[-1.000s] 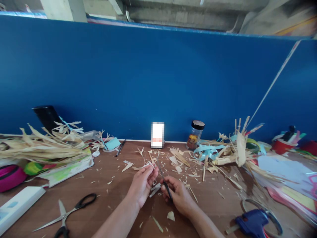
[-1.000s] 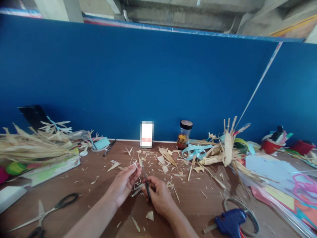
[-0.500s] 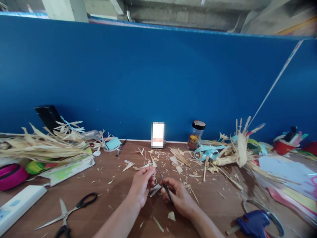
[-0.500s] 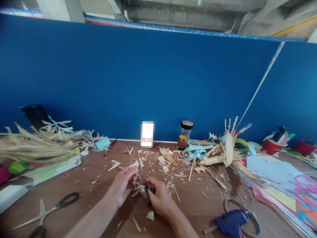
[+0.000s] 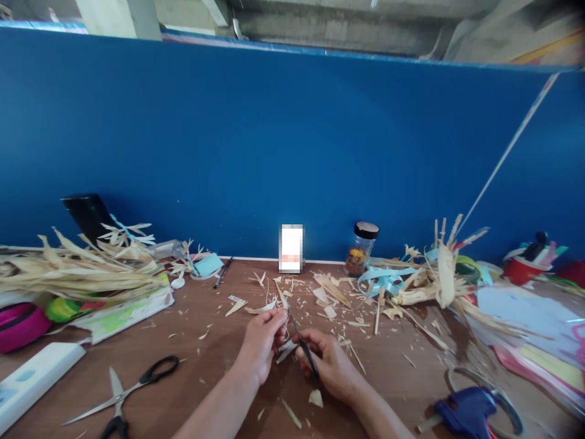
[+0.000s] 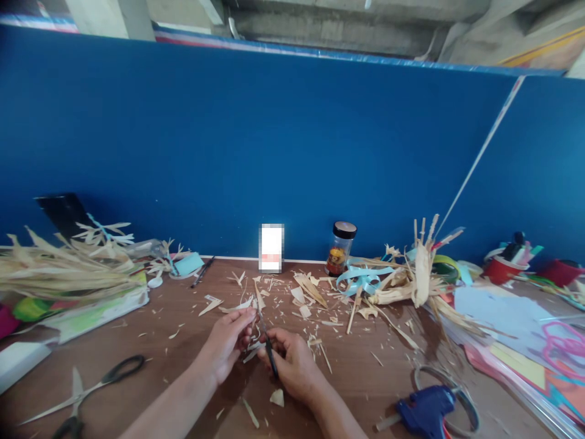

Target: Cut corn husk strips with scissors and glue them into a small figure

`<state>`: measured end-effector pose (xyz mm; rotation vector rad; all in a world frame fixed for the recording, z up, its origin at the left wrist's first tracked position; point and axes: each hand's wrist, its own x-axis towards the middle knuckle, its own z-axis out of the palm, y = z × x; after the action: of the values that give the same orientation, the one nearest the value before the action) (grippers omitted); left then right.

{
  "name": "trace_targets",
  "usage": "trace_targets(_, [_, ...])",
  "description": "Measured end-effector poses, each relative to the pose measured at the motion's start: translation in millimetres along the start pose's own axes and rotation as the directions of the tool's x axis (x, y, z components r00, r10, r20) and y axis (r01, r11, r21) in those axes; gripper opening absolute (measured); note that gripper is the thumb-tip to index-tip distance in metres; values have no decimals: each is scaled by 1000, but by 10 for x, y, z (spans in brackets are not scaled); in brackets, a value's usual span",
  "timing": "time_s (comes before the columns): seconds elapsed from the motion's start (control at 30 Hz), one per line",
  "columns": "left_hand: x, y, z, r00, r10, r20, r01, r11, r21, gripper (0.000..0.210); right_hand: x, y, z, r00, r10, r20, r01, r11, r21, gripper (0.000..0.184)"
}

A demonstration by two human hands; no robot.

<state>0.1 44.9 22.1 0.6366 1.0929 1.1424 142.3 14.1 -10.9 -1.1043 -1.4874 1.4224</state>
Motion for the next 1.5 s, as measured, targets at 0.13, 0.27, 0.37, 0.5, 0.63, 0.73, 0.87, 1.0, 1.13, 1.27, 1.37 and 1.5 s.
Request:
trace_targets(0.13, [-16, 11, 7, 1000, -6, -8, 6, 1000, 1, 26, 2, 14, 4, 1000, -9, -4, 9, 1000, -10, 23])
trace_targets(0.27, [-25, 23, 14, 1000, -5, -17, 5, 1000, 10, 26, 4, 19, 4, 1000, -7, -2, 7, 1000, -1, 24])
trace_targets(0.37, [-28, 28, 17, 1000, -6, -24, 6, 1000, 12, 27, 4, 14, 4, 1000, -3, -10, 3, 1000, -5, 25])
trace_targets(0.5, [-26, 29, 16, 1000, 5, -15, -5, 1000, 4, 26, 1, -7, 6, 1000, -1, -8, 1, 1000, -1, 26])
trace_targets(0.63, [-28, 28, 13, 1000, 4, -9, -4, 1000, 2, 24, 3, -11, 10, 1000, 9, -9, -9, 1000, 10, 26])
trace_targets(0.73, [-28, 28, 11, 1000, -2, -8, 2, 1000, 5, 24, 7, 7, 12, 1000, 12, -10, -12, 1000, 11, 26])
trace_targets(0.87, [-19, 27, 6, 1000, 0, -9, 0, 1000, 0, 24, 8, 27, 10, 1000, 7, -18, -7, 1000, 6, 26])
trace_targets(1.0, [-20, 30, 4, 1000, 0, -5, 0, 1000, -4, 24, 6, 23, 1, 1000, 14, -5, -14, 1000, 0, 26])
trace_targets(1.13, [-21, 33, 5, 1000, -1, 0, 1, 1000, -8, 23, 7, 21, -4, 1000, 9, 3, -9, 1000, -7, 23])
trace_targets(1.27, [-12, 33, 4, 1000, -7, -4, 7, 1000, -9, 21, 9, 29, 2, 1000, 16, -3, -16, 1000, -11, 21])
trace_targets(1.37, [-15, 32, 2, 1000, -8, -2, 8, 1000, -10, 20, 10, 29, 10, 1000, 9, -9, -9, 1000, -3, 19])
trace_targets(1.5, [-27, 41, 2, 1000, -16, 8, 16, 1000, -6, 20, 11, 16, 11, 1000, 4, -2, -4, 1000, 2, 17])
